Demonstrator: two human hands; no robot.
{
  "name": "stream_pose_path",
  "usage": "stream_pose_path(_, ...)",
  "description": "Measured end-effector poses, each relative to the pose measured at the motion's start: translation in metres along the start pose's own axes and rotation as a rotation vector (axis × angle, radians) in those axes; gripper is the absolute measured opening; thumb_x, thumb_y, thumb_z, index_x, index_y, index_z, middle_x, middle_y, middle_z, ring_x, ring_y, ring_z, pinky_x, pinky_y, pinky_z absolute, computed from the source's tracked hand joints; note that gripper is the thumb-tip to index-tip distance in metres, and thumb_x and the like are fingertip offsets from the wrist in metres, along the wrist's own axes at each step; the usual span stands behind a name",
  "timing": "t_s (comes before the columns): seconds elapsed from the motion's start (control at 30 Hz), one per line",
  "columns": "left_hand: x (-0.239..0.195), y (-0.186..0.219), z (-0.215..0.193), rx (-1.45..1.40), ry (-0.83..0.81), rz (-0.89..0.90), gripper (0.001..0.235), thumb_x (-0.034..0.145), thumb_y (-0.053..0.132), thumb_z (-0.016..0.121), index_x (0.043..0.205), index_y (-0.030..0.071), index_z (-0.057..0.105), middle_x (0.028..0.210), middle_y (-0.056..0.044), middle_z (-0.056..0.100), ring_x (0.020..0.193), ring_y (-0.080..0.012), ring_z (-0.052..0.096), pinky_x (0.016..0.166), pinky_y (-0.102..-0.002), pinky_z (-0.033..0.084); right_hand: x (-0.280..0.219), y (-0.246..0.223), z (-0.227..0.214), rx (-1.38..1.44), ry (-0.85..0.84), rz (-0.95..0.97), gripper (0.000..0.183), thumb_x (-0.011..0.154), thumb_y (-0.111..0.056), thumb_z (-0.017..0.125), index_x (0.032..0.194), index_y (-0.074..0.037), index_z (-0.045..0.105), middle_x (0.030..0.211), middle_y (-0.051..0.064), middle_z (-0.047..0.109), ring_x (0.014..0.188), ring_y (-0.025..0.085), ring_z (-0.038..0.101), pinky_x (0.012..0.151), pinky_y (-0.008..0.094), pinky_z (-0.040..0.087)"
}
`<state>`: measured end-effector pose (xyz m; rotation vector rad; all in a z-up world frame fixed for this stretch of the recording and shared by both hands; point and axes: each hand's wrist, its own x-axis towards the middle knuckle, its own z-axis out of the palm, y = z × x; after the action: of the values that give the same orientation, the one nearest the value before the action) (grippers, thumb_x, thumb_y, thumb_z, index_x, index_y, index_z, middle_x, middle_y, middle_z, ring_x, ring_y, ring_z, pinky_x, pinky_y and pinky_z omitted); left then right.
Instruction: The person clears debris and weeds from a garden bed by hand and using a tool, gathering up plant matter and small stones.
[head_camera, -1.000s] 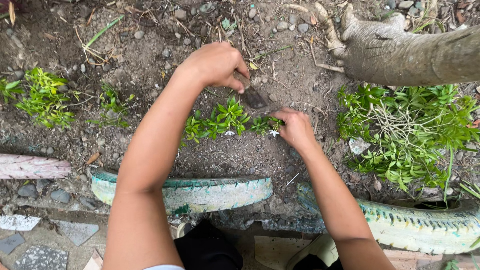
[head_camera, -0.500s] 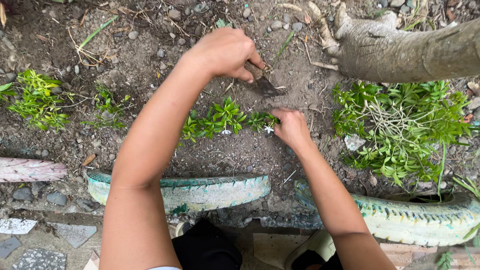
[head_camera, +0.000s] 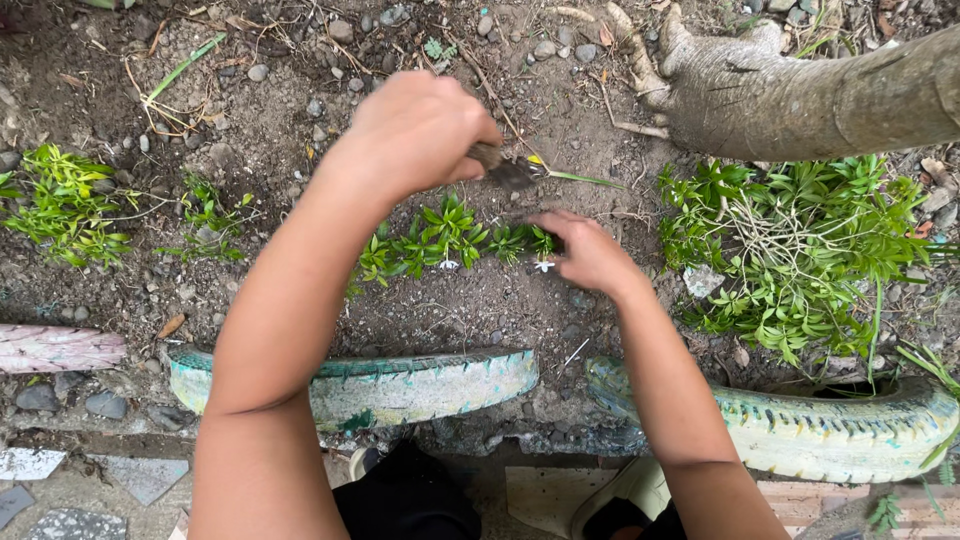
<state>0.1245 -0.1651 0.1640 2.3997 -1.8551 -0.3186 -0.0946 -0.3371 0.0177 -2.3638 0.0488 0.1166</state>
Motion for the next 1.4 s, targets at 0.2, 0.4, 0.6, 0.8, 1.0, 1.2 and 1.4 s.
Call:
stream_pose_path(0.2,-0.039,0.007,-0.018,0.211,0.003,-0.197,0.013,0.080,0.023,0.079,0.091,0.016,0.080,0.082,-0.014,0.076,0.076,-0.0318,0.075,0.064,-0.043,0.060,-0.007,0.016,-0.026,0.042,0.130,0.407,0.045,0.094,-0.002,0.058,0.133,-0.021,0.072,0.125,0.010,0.074,0.107,0.028,0.073,0.105,0.039,0.059)
stream_pose_path(0.4,-0.026,-0.002,0.009,0.228,0.035,-0.236,0.006,0.080,0.009,0.073,0.082,0.008,0.078,0.083,-0.016,0.076,0.078,-0.0325,0.077,0.067,-0.042,0.062,-0.006,0.028,0.021,-0.367,0.113,0.205,0.032,0.096,-0.010,0.062,0.127,-0.011,0.071,0.121,0.018,0.067,0.111,0.037,0.066,0.096,0.046,0.053)
stream_pose_path(0.6,-0.025,-0.006,0.002,0.192,0.001,-0.292,0.016,0.074,0.018,0.077,0.085,0.007,0.078,0.085,-0.017,0.076,0.080,-0.0330,0.076,0.069,-0.043,0.061,0.001,0.013,0.000,-0.283,0.090,0.359,0.024,0.095,-0.024,0.071,0.118,-0.021,0.076,0.122,0.004,0.070,0.106,0.031,0.071,0.095,0.046,0.055)
stream_pose_path(0.8,-0.010,0.008,0.008,0.209,0.029,-0.285,0.011,0.085,0.009,0.068,0.088,0.009,0.079,0.089,-0.016,0.077,0.083,-0.0321,0.077,0.068,-0.043,0.062,0.035,0.005,0.007,-0.314,0.236,0.161,0.036,0.087,-0.013,0.077,0.123,-0.010,0.073,0.110,0.014,0.069,0.090,0.036,0.069,0.079,0.048,0.056)
stream_pose_path(1.0,-0.021,0.018,0.004,0.244,0.012,-0.249,0.013,0.086,0.011,0.067,0.085,0.011,0.079,0.087,-0.015,0.077,0.083,-0.0311,0.077,0.069,-0.042,0.062,-0.026,0.007,-0.020,-0.005,0.562,0.238,0.018,0.092,-0.008,0.077,0.109,-0.007,0.074,0.104,0.012,0.072,0.079,0.025,0.070,0.069,0.036,0.057)
stream_pose_path(1.2,-0.028,0.056,-0.008,0.277,0.040,-0.161,0.010,0.085,0.011,0.066,0.084,0.012,0.076,0.083,-0.014,0.075,0.074,-0.0307,0.076,0.060,-0.041,0.061,-0.109,0.012,-0.055,0.302,0.806,0.423,0.014,0.095,-0.004,0.077,0.109,-0.002,0.076,0.092,0.003,0.070,0.070,0.006,0.056,0.061,0.022,0.046)
stream_pose_path(1.4,-0.001,0.081,0.006,0.074,0.167,-0.017,0.017,0.082,0.019,0.074,0.096,0.010,0.073,0.085,-0.014,0.072,0.070,-0.0326,0.074,0.055,-0.044,0.059,-0.132,0.013,-0.127,-0.120,1.102,0.354,0.053,0.086,-0.003,0.078,0.135,0.003,0.058,0.124,0.016,0.059,0.101,0.016,0.057,0.085,0.033,0.052)
